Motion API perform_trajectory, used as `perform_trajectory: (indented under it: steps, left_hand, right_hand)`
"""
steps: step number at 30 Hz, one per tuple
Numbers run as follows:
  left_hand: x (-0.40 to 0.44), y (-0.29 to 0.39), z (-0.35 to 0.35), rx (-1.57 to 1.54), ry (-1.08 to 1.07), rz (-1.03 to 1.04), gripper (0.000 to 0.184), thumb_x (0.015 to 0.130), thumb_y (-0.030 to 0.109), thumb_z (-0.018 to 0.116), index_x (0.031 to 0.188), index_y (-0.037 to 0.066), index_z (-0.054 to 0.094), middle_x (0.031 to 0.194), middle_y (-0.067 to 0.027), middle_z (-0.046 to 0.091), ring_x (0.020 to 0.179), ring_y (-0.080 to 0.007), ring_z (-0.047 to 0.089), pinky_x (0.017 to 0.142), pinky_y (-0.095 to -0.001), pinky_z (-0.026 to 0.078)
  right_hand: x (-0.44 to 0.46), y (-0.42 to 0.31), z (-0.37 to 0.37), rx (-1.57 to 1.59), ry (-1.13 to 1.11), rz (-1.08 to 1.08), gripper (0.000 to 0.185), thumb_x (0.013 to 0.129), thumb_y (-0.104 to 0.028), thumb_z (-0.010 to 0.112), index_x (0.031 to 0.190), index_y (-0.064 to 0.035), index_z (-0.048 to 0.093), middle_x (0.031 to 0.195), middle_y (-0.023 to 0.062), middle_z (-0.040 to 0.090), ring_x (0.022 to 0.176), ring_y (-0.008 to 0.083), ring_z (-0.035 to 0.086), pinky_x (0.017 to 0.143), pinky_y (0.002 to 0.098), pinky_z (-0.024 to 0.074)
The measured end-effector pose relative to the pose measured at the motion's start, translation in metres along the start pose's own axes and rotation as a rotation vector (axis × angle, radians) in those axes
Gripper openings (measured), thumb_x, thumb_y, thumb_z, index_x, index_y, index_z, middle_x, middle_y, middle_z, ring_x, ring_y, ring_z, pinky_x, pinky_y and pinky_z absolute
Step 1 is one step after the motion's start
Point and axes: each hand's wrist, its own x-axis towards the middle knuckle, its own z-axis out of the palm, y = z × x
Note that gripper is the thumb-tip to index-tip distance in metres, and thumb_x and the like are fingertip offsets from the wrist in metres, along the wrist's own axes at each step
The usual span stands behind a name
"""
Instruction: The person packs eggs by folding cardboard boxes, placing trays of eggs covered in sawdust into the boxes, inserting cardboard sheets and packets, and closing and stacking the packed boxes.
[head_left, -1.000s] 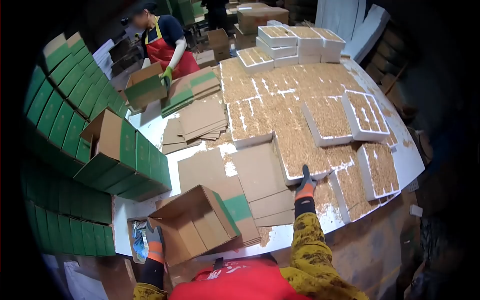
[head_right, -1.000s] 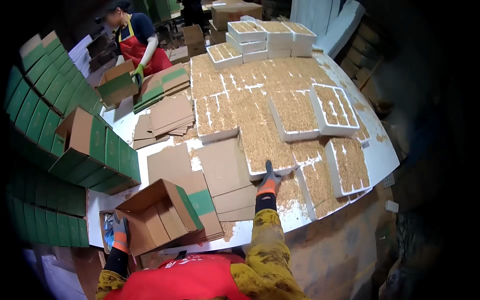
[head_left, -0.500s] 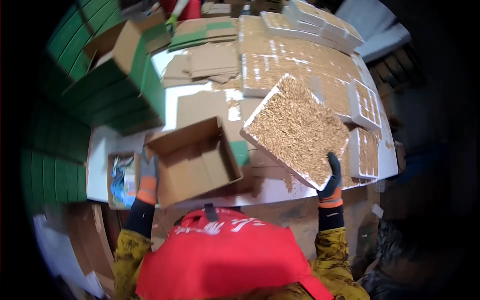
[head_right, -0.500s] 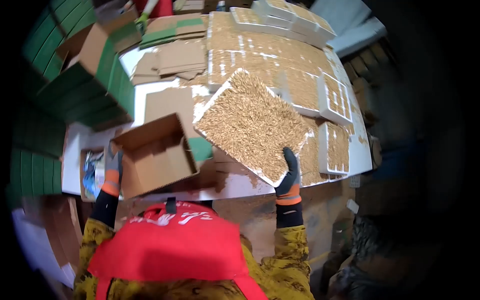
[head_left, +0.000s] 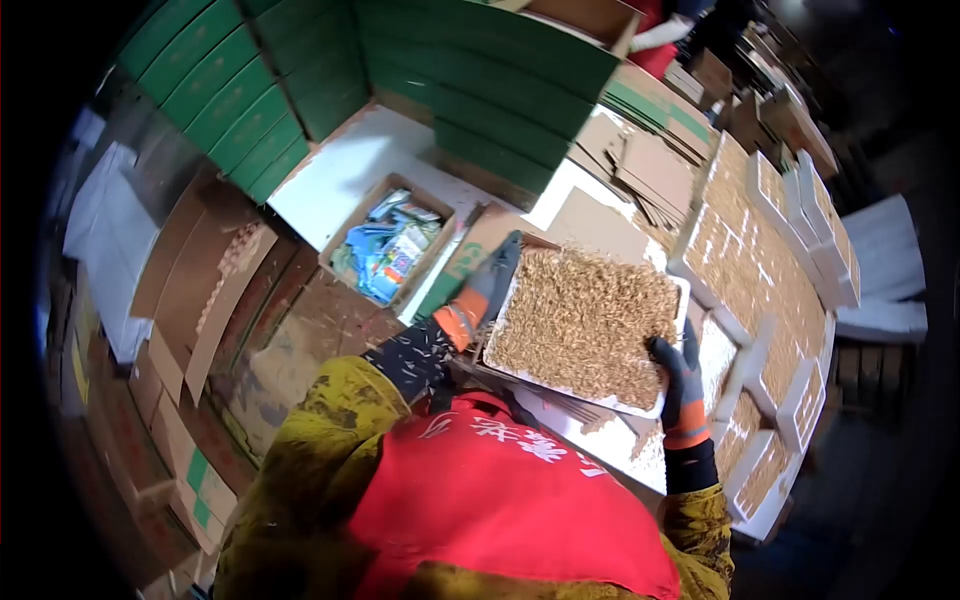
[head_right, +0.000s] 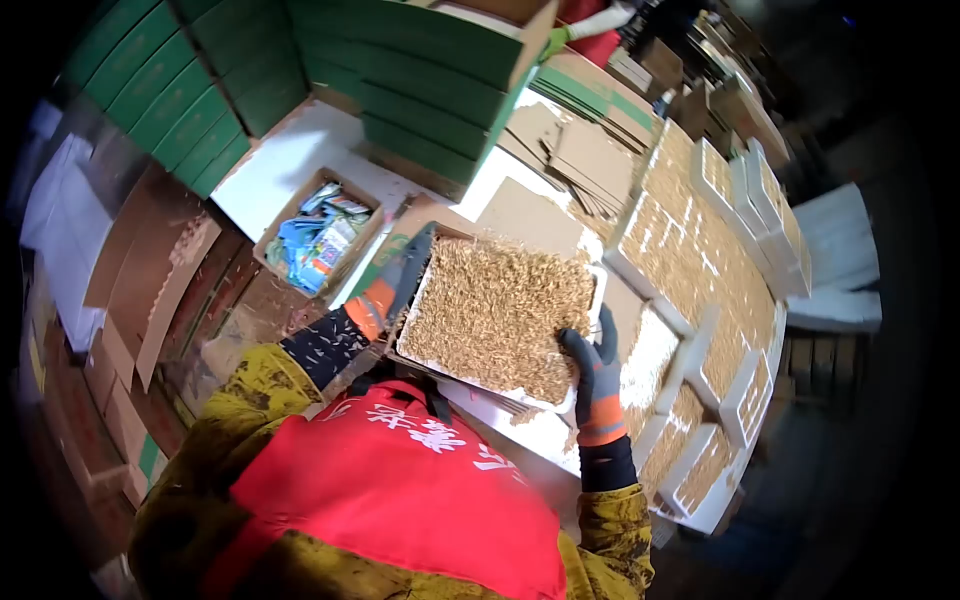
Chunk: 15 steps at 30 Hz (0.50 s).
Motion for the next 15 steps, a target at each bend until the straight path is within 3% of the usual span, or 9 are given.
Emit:
perform_trajectory:
  steps: [1,4,6,7,8,12,13,14,15]
  left_hand:
    - [-0.006,0.008,-0.004,-0.262,-0.016,0.04,0.037,0.098,0.011,0.045,0.132,-0.005,0.047,0.122,-0.0109,0.057,0.11,-0.0206,0.054,0.1,-0.0281,0.043]
    - [-0.019,0.09,0.002,0.306,-0.002,-0.025,0.031,0.096,0.007,0.046,0.125,-0.001,0.053,0.119,-0.0093,0.059,0.106,-0.0181,0.056,0.096,-0.0272,0.044]
    - [-0.006,0.119,-0.042,0.889,0.059,0.205,0.027,0.089,0.005,0.053,0.114,0.007,0.06,0.11,-0.0099,0.062,0.099,-0.0217,0.059,0.089,-0.0314,0.046]
    - [-0.003,0.118,-0.075,1.171,0.208,0.184,0.025,0.086,0.021,0.061,0.106,0.008,0.062,0.105,-0.0155,0.062,0.099,-0.033,0.059,0.084,-0.0387,0.048]
    - [-0.005,0.148,-0.083,1.532,0.156,0.227,0.021,0.085,0.023,0.061,0.103,0.01,0.063,0.108,-0.0125,0.06,0.1,-0.0323,0.057,0.084,-0.0391,0.047]
    - [-0.003,0.137,-0.127,2.068,0.043,-0.092,0.066,0.08,0.053,0.059,0.126,0.007,0.052,0.129,-0.0196,0.051,0.12,-0.035,0.047,0.101,-0.046,0.035]
    - [0.013,0.137,-0.134,1.93,-0.038,-0.504,0.072,0.078,0.057,0.058,0.126,0.004,0.051,0.128,-0.022,0.052,0.121,-0.0376,0.047,0.101,-0.0483,0.034]
    - [0.023,0.123,-0.145,1.893,-0.071,-0.457,0.069,0.077,0.056,0.06,0.124,0.005,0.054,0.123,-0.0225,0.055,0.117,-0.0374,0.051,0.099,-0.0487,0.036]
    - [0.019,0.111,-0.157,1.993,-0.019,-0.223,0.063,0.077,0.055,0.06,0.118,0.006,0.059,0.116,-0.0228,0.059,0.111,-0.0368,0.055,0.098,-0.0467,0.039]
  right_hand:
    - [0.005,0.01,0.007,-0.03,-0.039,0.007,0.072,0.086,-0.006,0.061,0.147,-0.0053,0.023,0.122,0.0119,0.056,0.106,0.0199,0.058,0.092,0.0315,0.0465]
    - [0.014,0.055,-0.01,-0.254,-0.118,-0.014,0.068,0.088,-0.008,0.063,0.146,-0.0051,0.028,0.124,0.0075,0.056,0.102,0.0162,0.058,0.088,0.0297,0.0479]
    - [0.013,0.048,-0.008,-0.862,-0.125,0.013,0.061,0.085,-0.028,0.067,0.135,-0.0047,0.041,0.109,0.0168,0.065,0.093,0.0292,0.065,0.082,0.0359,0.0508]
    - [0.018,0.04,-0.006,-1.232,-0.143,-0.005,0.059,0.084,-0.036,0.068,0.129,-0.0044,0.047,0.101,0.0205,0.067,0.09,0.0347,0.066,0.08,0.039,0.0514]
    - [0.026,0.045,-0.005,-1.503,-0.148,-0.066,0.059,0.081,-0.049,0.067,0.115,-0.0033,0.052,0.091,0.024,0.066,0.087,0.0399,0.063,0.077,0.0445,0.0504]
    - [0.083,0.075,-0.01,-1.8,-0.228,-0.171,0.036,0.083,-0.042,0.063,0.084,-0.0062,0.064,0.079,0.0175,0.066,0.078,0.033,0.066,0.067,0.0432,0.0515]
    - [0.093,0.084,-0.005,-1.859,-0.311,-0.141,0.033,0.084,-0.04,0.062,0.081,-0.007,0.065,0.081,0.017,0.067,0.078,0.0315,0.066,0.067,0.042,0.0519]
    - [0.094,0.085,0.0,-1.839,-0.275,-0.25,0.032,0.085,-0.038,0.062,0.084,-0.0064,0.066,0.08,0.0162,0.067,0.076,0.0322,0.066,0.067,0.0416,0.0519]
    - [0.097,0.08,0.006,-1.819,-0.253,-0.375,0.031,0.086,-0.036,0.062,0.088,-0.0058,0.067,0.079,0.0154,0.067,0.074,0.0329,0.066,0.068,0.0411,0.052]
